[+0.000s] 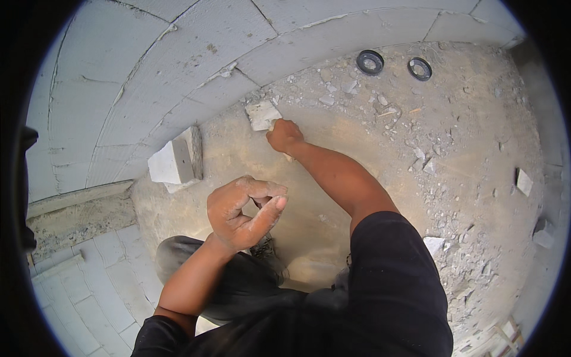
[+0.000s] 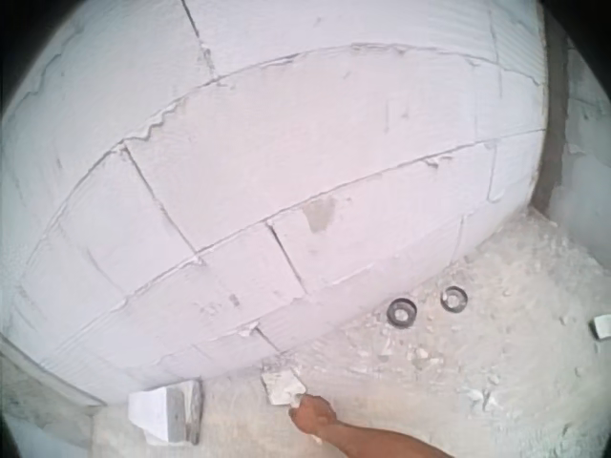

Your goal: The person sweeps broken tile and concrete debris across a tiled floor using a hand trowel. They gather the fragments into a pile and move them toward the edge of the room.

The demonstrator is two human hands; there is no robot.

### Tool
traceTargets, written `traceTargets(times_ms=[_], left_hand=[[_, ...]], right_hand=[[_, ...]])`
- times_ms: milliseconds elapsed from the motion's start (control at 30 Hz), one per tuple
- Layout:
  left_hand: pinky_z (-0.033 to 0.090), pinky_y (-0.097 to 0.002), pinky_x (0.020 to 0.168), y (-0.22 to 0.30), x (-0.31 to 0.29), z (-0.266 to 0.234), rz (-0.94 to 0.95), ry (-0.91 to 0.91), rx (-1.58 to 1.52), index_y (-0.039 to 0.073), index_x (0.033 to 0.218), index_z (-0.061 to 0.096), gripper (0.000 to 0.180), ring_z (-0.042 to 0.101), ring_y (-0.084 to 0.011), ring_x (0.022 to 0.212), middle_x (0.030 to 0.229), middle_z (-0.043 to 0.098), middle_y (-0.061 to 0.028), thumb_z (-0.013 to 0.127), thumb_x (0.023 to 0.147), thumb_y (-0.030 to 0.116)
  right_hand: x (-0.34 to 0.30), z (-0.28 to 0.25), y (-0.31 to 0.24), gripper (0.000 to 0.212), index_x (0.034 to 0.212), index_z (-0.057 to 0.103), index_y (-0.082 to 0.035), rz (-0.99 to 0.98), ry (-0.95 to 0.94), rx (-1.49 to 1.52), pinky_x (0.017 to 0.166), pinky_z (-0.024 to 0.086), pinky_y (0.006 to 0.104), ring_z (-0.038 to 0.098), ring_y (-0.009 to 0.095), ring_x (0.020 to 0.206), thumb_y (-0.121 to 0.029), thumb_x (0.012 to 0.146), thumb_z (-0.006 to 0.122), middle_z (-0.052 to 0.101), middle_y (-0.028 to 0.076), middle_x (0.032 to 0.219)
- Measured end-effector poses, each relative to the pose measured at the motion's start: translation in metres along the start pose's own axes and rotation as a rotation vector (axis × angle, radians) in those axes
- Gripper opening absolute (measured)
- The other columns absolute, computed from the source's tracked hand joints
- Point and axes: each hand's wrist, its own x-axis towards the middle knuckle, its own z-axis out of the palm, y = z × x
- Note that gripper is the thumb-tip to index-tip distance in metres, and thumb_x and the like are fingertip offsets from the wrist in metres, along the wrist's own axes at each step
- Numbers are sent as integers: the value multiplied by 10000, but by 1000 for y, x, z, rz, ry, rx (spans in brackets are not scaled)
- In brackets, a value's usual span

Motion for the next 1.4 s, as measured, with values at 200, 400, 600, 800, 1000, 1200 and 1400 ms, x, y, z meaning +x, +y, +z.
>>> traceTargets(times_ms=[200,400,600,800,1000,1200,1400], left_hand=[[485,-291,517,6,-20,5,29,-227,-6,73,867,738,142,624,-198,569,730,694,-44,806,742,63],[480,-291,515,5,-16,10,-142,-222,-120,77,889,739,157,618,-197,566,724,684,-59,809,749,73],[453,-271,485,13,-4,40,53,-218,-155,71,887,735,166,592,-163,524,678,647,-35,810,742,42],[425,-285,470,31,5,49,197,-226,-138,103,876,734,201,554,-172,509,666,621,-26,814,696,63],[429,-278,447,25,8,36,61,-130,-232,79,873,745,189,560,-165,465,600,608,-27,799,700,26],[506,-342,529,22,-14,3,-23,-283,-107,83,876,718,150,634,-243,590,702,650,-61,786,743,68],[509,-349,533,20,-20,7,-13,-304,-138,83,886,710,150,639,-245,613,725,651,-60,787,757,96]], right_hand=[[-76,-113,115,583,1358,591,18,57,126,51,810,557,423,724,364,903,-327,895,670,727,244,964],[-136,-180,140,466,1330,546,16,255,487,656,515,506,361,619,204,543,-145,902,637,681,154,844],[-107,-50,66,661,1492,415,-166,-321,-72,-59,979,497,485,629,427,1131,-185,873,646,639,295,1212],[-38,75,-57,527,1456,469,-67,-551,-390,-452,873,553,494,670,376,1070,-126,934,515,691,210,1112],[-32,-74,-11,463,1450,497,-94,-295,-81,-467,883,558,457,685,348,1036,-277,1025,466,714,186,1103],[-80,-124,95,548,1488,470,-131,-6,181,-473,844,541,519,688,418,920,-362,993,513,714,247,949],[-91,-106,57,581,1508,437,-124,-136,214,-464,777,551,510,683,423,855,-308,970,555,690,262,935]])
